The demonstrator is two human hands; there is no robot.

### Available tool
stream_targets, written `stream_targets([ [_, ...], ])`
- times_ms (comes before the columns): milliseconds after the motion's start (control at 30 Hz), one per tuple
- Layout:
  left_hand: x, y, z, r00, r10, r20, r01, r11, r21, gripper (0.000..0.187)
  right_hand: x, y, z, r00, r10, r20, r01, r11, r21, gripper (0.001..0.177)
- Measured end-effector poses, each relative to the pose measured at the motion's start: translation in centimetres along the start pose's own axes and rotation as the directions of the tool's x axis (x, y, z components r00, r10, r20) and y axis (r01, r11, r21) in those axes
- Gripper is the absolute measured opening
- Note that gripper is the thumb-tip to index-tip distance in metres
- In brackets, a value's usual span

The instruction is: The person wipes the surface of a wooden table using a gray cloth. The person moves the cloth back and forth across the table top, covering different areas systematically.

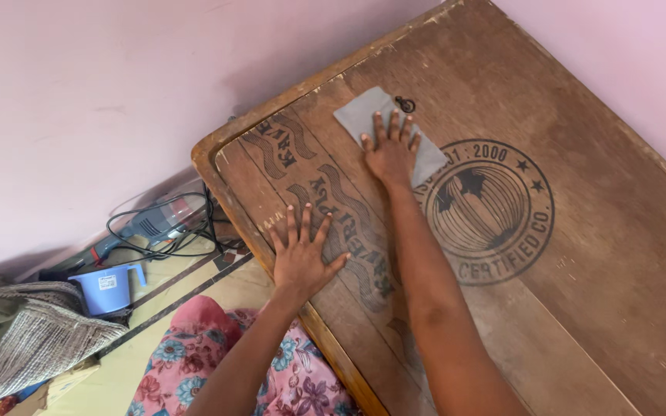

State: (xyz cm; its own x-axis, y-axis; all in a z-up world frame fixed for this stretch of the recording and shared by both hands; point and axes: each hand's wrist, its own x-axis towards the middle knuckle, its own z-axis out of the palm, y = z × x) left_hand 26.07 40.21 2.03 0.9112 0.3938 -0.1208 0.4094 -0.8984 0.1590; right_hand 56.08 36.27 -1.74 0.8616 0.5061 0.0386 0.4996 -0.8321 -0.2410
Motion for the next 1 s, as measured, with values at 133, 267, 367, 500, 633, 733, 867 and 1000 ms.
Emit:
stream_targets([
  [133,0.2,-0.3,0.2,0.999,0.016,-0.042,-0.018,0.999,-0.049,0.089,2.4,-3.1,0.1,0.994,-0.095,0.044,0.097,0.995,-0.028,0.069],
  [267,-0.1,-0.2,0.0,0.997,0.007,-0.079,-0.014,0.996,-0.086,0.087,8.4,-1.9,1.0,0.993,-0.114,0.039,0.118,0.988,-0.099,0.072],
  [367,0.0,-0.4,-0.2,0.995,0.019,-0.098,-0.032,0.991,-0.127,0.086,12.1,-1.2,2.7,0.995,-0.082,-0.065,0.067,0.977,-0.201,0.072],
  [500,-0.1,-0.3,-0.1,0.996,0.009,-0.091,-0.024,0.985,-0.169,0.086,13.6,-2.1,3.1,0.998,-0.056,-0.019,0.051,0.983,-0.176,0.068],
  [633,0.0,-0.4,-0.3,0.998,0.005,-0.056,-0.015,0.983,-0.183,0.087,11.2,-5.8,0.7,0.988,-0.067,0.140,0.087,0.987,-0.137,0.066],
  [733,0.1,-0.4,-0.8,0.999,0.009,-0.050,-0.020,0.976,-0.218,0.087,8.0,-11.8,0.5,0.948,-0.213,0.236,0.250,0.958,-0.140,0.065],
  [867,-0.2,-0.5,-1.1,0.993,0.016,0.121,-0.002,0.993,-0.115,0.091,2.2,-20.5,1.9,0.870,-0.408,0.277,0.450,0.887,-0.104,0.065],
  [1000,-0.4,-0.7,0.5,0.994,0.072,0.084,-0.073,0.997,0.004,0.093,-3.5,-26.0,4.4,0.778,-0.580,0.242,0.607,0.793,-0.051,0.062],
])
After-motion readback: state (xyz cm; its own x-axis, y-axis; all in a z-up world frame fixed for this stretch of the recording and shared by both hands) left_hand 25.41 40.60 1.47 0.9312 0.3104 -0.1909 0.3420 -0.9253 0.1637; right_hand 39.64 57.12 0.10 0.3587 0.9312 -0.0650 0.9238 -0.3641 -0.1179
